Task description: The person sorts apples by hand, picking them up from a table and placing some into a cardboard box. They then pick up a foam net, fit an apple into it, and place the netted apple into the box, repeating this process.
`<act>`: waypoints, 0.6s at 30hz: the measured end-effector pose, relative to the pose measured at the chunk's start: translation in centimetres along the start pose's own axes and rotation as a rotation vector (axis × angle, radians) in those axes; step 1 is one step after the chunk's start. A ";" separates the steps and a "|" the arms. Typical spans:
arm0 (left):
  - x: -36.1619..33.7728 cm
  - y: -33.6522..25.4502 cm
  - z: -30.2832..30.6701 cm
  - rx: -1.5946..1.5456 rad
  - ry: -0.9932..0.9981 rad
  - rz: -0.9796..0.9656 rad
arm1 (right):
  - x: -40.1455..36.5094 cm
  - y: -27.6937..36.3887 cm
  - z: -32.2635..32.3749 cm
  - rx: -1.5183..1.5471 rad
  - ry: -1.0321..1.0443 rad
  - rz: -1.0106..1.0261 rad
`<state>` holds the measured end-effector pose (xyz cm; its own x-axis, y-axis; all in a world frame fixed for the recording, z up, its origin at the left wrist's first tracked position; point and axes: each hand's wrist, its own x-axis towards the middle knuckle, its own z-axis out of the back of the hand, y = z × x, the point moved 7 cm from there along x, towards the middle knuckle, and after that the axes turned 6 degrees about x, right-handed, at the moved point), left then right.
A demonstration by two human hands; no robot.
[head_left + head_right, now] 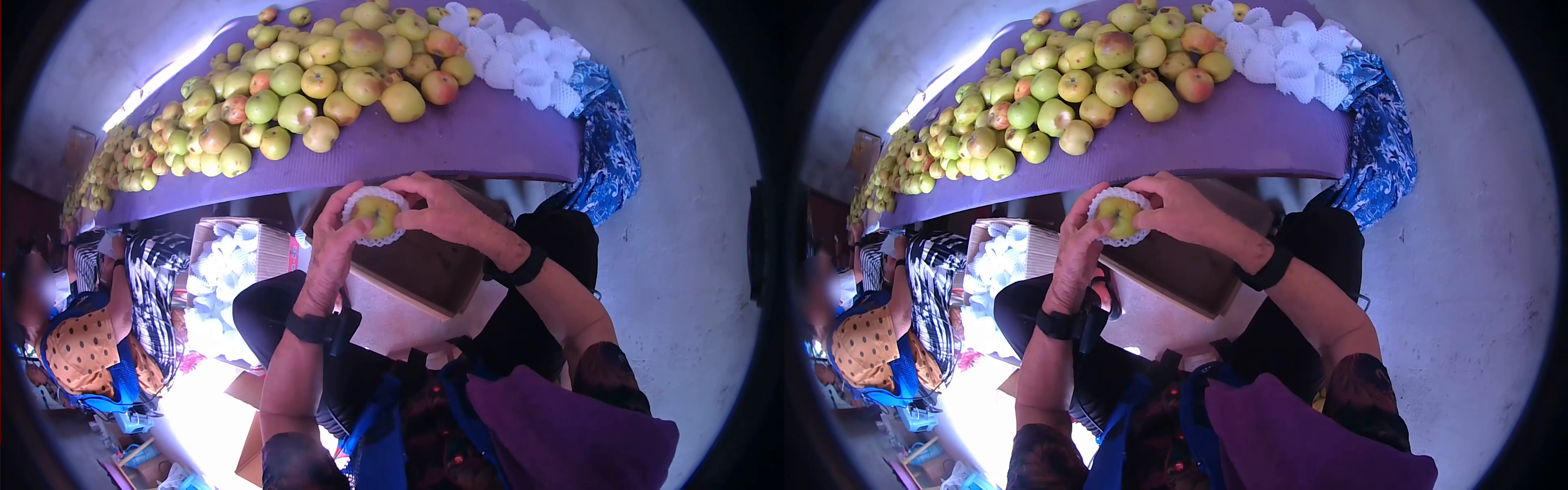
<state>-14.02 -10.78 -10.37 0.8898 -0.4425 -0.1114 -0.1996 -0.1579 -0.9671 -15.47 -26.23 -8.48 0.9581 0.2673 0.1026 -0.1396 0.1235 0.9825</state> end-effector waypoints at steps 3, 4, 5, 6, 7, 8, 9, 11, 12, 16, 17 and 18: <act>0.1 0.3 0.0 -0.040 -0.061 -0.021 | -0.6 0.1 -1.5 0.192 0.085 -0.213; 0.1 0.3 0.1 -0.030 -0.089 -0.045 | -0.7 0.0 -1.7 0.229 0.065 -0.231; 0.1 0.4 0.2 -0.033 -0.088 -0.043 | -0.8 -0.3 -1.9 0.266 0.045 -0.250; 0.2 0.5 0.3 0.005 -0.076 -0.045 | -0.8 -0.5 -2.2 0.266 0.045 -0.255; 0.1 0.5 0.3 0.042 -0.065 -0.048 | -0.8 -0.9 -2.3 0.308 0.019 -0.249; 0.1 0.5 0.3 0.039 -0.068 -0.045 | -0.9 -1.2 -2.5 0.349 -0.007 -0.244; 0.0 0.3 0.2 0.021 -0.051 -0.052 | -1.0 -1.4 -2.9 0.349 -0.004 -0.248; -0.1 -0.1 0.3 -0.001 -0.038 -0.058 | -0.9 -1.7 -3.3 0.527 -0.046 -0.238; -0.1 -0.2 0.3 0.021 -0.024 -0.066 | -0.9 -2.1 -3.6 0.526 -0.041 -0.242; -0.5 -0.6 0.7 0.150 0.011 -0.059 | -0.5 -3.2 -4.4 0.677 -0.074 -0.253; -0.7 -1.0 0.8 0.146 0.008 -0.055 | -0.5 -3.6 -4.7 0.714 -0.078 -0.283; -1.0 -1.4 0.9 0.250 -0.013 -0.013 | -0.5 -4.0 -4.9 0.714 -0.078 -0.287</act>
<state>-14.21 -9.30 -9.13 0.8973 -0.4298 -0.1000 -0.0818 0.0606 -0.9948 -16.61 -22.20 -13.21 0.9510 0.2465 -0.1868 0.2867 -0.4757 0.8316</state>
